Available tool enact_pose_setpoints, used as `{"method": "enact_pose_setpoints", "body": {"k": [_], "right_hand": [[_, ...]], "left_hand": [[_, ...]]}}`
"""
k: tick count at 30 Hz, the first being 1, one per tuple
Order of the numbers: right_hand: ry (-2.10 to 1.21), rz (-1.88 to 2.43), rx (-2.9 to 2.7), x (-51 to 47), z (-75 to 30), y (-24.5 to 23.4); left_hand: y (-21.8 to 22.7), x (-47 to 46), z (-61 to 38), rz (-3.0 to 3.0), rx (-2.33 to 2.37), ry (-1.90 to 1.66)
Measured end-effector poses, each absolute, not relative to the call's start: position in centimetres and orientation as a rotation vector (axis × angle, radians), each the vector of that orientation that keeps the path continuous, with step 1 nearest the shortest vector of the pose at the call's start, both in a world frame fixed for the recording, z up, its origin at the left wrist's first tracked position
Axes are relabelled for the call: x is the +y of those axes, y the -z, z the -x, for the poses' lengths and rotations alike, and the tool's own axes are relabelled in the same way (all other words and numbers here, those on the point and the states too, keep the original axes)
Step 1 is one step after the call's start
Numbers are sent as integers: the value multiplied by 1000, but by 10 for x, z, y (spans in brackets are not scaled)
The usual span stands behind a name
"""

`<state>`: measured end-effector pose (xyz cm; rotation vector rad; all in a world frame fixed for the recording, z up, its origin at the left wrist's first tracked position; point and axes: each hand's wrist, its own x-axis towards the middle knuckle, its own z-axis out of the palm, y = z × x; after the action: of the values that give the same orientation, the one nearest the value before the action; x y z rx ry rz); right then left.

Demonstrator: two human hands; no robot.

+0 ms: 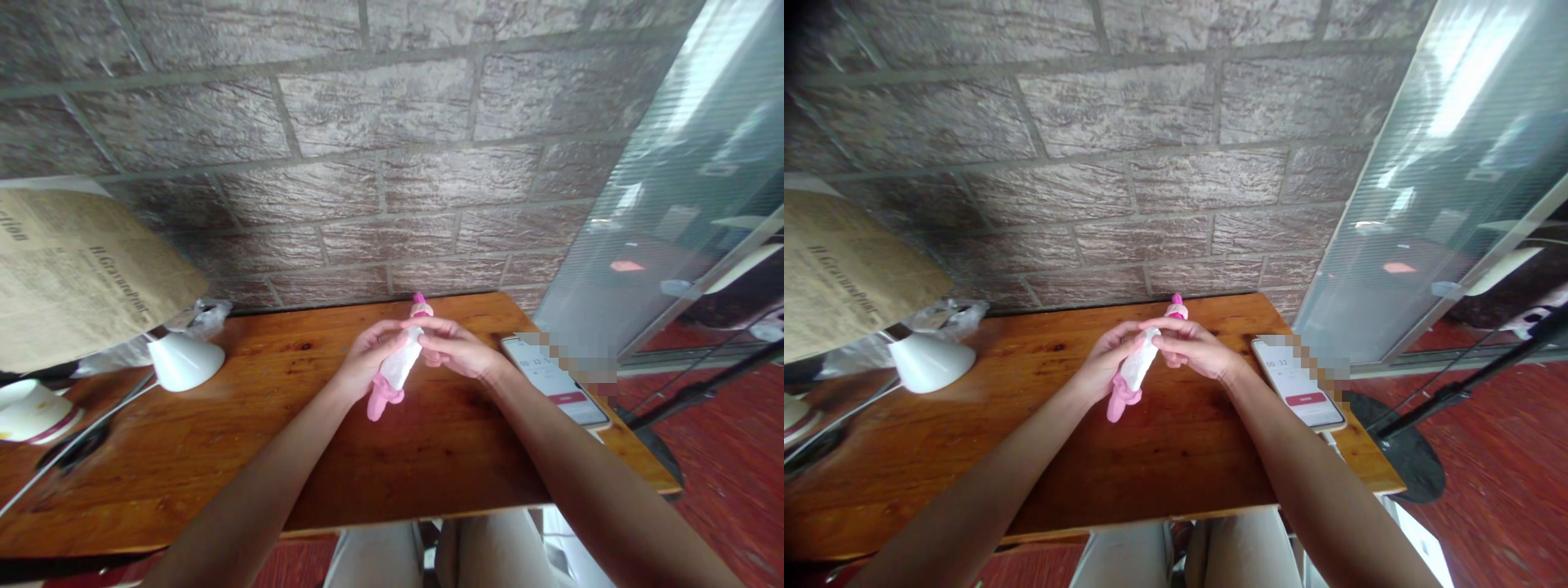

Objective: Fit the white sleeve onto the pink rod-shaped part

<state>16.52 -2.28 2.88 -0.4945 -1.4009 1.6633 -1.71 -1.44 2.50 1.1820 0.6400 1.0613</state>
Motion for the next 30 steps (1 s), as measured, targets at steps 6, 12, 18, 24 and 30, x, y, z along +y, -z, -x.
{"method": "enact_pose_setpoints", "body": {"k": [6,12,18,24,30], "right_hand": [[-1783,447,-1307,-23,-166,-29],[-1787,470,-1285,-25,-165,-29],[-1746,468,-1313,-24,-164,-29],[-1773,446,-1328,-25,-164,-29],[-1753,455,-1341,-25,-165,-30]], "left_hand": [[-26,-18,16,-1227,633,-1045],[-27,-19,14,-1208,615,-1046],[-29,-21,13,-1185,662,-1049],[-27,-21,13,-1182,644,-1066],[-25,-19,13,-1186,663,-1059]]}}
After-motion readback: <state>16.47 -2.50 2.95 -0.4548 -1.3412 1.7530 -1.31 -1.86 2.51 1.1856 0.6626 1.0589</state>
